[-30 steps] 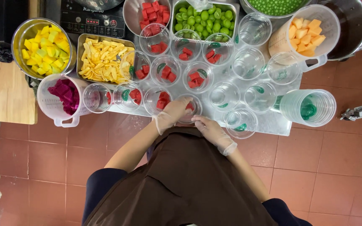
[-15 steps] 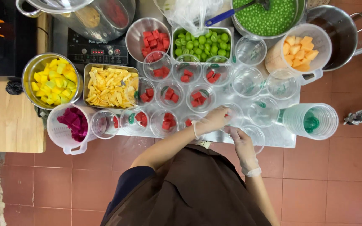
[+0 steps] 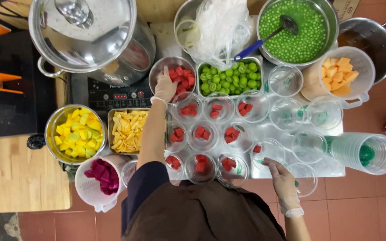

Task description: Arranging plastic cups on a stainless steel counter and placing pieces of fruit into each cup.

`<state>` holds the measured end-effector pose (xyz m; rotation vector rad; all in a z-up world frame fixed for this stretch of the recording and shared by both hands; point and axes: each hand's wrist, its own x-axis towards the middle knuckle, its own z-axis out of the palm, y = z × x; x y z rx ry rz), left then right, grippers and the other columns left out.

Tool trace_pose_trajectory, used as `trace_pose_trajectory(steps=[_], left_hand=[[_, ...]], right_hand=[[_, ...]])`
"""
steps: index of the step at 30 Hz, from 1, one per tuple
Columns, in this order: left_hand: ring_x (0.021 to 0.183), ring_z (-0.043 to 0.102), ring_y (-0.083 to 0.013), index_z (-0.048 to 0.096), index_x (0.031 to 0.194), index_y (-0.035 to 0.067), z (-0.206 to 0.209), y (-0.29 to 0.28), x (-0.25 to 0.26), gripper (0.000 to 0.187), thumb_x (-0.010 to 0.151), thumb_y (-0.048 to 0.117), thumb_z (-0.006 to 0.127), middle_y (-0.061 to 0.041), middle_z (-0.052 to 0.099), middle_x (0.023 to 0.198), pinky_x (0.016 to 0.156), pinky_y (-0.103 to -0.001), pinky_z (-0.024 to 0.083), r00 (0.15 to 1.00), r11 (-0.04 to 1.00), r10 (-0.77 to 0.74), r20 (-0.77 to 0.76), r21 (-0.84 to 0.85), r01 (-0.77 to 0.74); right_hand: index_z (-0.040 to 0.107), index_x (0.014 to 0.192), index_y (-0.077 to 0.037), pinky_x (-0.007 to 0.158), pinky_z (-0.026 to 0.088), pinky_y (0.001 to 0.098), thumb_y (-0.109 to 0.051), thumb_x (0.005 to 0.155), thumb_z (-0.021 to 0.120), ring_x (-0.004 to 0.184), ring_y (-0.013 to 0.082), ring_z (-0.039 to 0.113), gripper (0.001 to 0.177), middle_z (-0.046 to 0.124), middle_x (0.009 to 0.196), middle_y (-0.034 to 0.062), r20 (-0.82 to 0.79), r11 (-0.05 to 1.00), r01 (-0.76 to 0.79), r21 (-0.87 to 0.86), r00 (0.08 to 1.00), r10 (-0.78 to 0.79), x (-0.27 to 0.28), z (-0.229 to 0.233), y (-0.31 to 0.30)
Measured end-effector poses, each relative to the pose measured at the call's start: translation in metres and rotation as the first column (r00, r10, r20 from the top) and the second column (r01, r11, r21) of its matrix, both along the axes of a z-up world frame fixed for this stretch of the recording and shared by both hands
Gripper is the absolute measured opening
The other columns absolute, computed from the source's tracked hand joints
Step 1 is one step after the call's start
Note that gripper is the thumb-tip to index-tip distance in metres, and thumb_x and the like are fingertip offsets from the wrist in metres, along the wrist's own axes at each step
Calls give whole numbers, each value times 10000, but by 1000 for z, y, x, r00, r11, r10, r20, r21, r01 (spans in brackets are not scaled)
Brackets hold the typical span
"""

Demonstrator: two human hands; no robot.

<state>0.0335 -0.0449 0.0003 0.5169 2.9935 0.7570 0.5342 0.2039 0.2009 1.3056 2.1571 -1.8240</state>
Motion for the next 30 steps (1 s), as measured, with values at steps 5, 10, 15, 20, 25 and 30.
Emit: trace_pose_trajectory(steps=[5, 10, 15, 20, 25, 30], left_hand=[[1167, 601, -448, 422, 1508, 251, -4, 6, -11, 653, 921, 276, 708, -264, 470, 1413, 937, -516, 517, 979, 992, -59, 197, -96, 79], [1089, 641, -425, 530, 1424, 204, -19, -12, -30, 586, 890, 292, 756, -225, 578, 1293, 924, -490, 534, 970, 989, -143, 194, -19, 150], [1056, 650, -419, 587, 1359, 151, -11, -19, -31, 568, 837, 245, 789, -232, 644, 1167, 922, -470, 528, 973, 987, -159, 165, -8, 163], [1054, 688, -370, 593, 1353, 121, 19, -22, -8, 551, 845, 213, 788, -199, 684, 1161, 940, -424, 550, 999, 969, -43, 31, 243, 34], [1027, 685, -362, 595, 1366, 125, 172, 46, 94, 545, 866, 200, 798, -198, 685, 1121, 922, -438, 537, 952, 903, -298, -65, 304, 304], [1008, 706, -319, 593, 1364, 147, 185, 197, 229, 601, 805, 216, 804, -163, 696, 1147, 891, -410, 555, 737, 679, -670, 92, 477, 558]], right_hand=[[760, 1122, -24, 1130, 369, 333, -261, 1039, 542, 1299, 174, 588, 332, 721, 1314, 53, 57, 994, 107, 6, 993, -107, -12, 1, -15], [756, 1163, -42, 1118, 401, 336, -272, 1038, 561, 1258, 172, 614, 326, 742, 1264, 56, 27, 994, 103, 26, 994, -104, -11, -12, -20], [750, 1173, -56, 1104, 401, 335, -272, 1030, 554, 1256, 168, 602, 324, 735, 1254, 48, 61, 992, 124, -1, 990, -124, -33, 28, -31], [753, 1151, -59, 1092, 415, 342, -278, 1043, 544, 1228, 167, 615, 322, 737, 1257, 39, 63, 997, 56, 51, 996, -59, -28, 32, -26], [754, 1117, -40, 1050, 448, 338, -227, 1032, 552, 1195, 171, 633, 287, 728, 1289, 49, -78, 992, 103, 72, 992, -98, -20, 29, -5], [721, 1149, -65, 930, 533, 341, -207, 997, 571, 1057, 227, 716, 257, 717, 1290, 55, -104, 962, 71, 265, 994, -45, -25, 28, 30]])
